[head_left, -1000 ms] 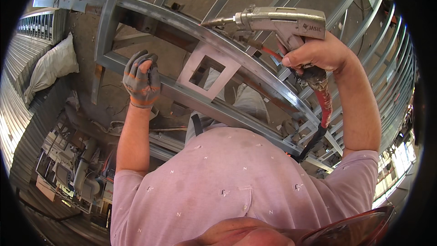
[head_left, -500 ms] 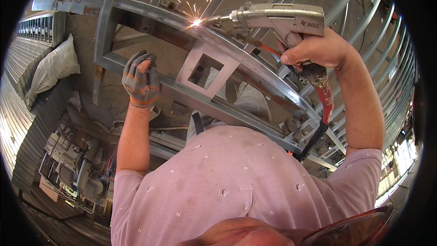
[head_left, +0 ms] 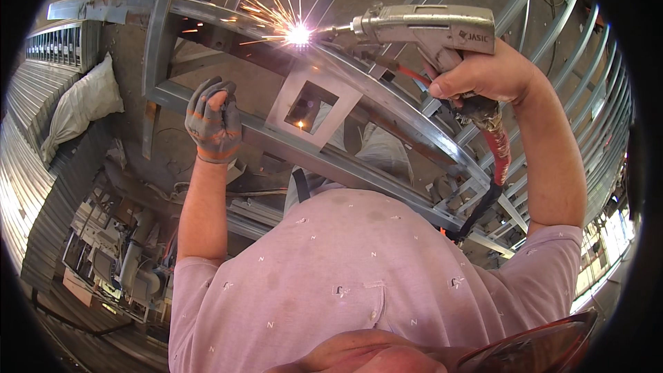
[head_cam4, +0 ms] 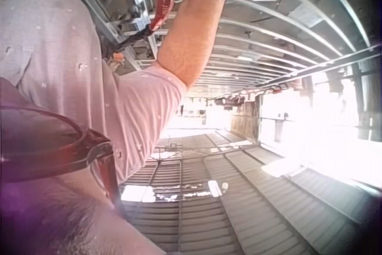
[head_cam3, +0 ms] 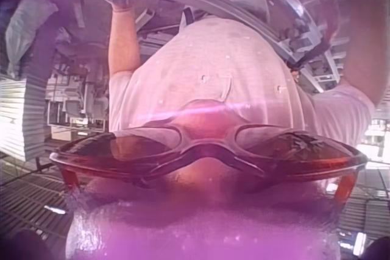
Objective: The person uses a handheld welding tool to join sections of a large metal frame structure. They move along the frame, applying welds at various joints and seams while wearing protective gloves and glasses.
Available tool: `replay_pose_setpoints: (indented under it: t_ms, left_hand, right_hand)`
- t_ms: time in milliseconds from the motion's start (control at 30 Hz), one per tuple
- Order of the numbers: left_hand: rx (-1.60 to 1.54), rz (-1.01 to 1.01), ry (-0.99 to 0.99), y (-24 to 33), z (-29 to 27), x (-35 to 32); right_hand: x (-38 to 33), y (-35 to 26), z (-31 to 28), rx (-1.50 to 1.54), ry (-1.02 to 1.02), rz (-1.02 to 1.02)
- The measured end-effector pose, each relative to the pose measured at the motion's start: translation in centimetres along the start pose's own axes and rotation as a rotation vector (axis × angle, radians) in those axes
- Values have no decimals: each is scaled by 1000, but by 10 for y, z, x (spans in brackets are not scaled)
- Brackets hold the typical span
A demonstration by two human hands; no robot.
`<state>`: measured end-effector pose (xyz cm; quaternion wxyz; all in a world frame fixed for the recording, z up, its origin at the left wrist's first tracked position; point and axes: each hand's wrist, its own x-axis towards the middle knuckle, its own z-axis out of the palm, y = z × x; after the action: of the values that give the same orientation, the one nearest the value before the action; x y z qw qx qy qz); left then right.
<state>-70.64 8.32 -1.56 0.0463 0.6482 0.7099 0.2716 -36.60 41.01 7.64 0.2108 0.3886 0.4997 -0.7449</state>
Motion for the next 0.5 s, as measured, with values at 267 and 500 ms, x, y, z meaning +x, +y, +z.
replay_pose_setpoints:
  t_ms: [267, 500]
  left_hand:
    - [-2, 12, -26, 2, -2, 2]
    - [-7, -9, 24, 0, 2, 1]
  right_hand:
    - [-3, -2, -1, 1, 13, 10]
    - [-6, -1, -1, 6, 30, 5]
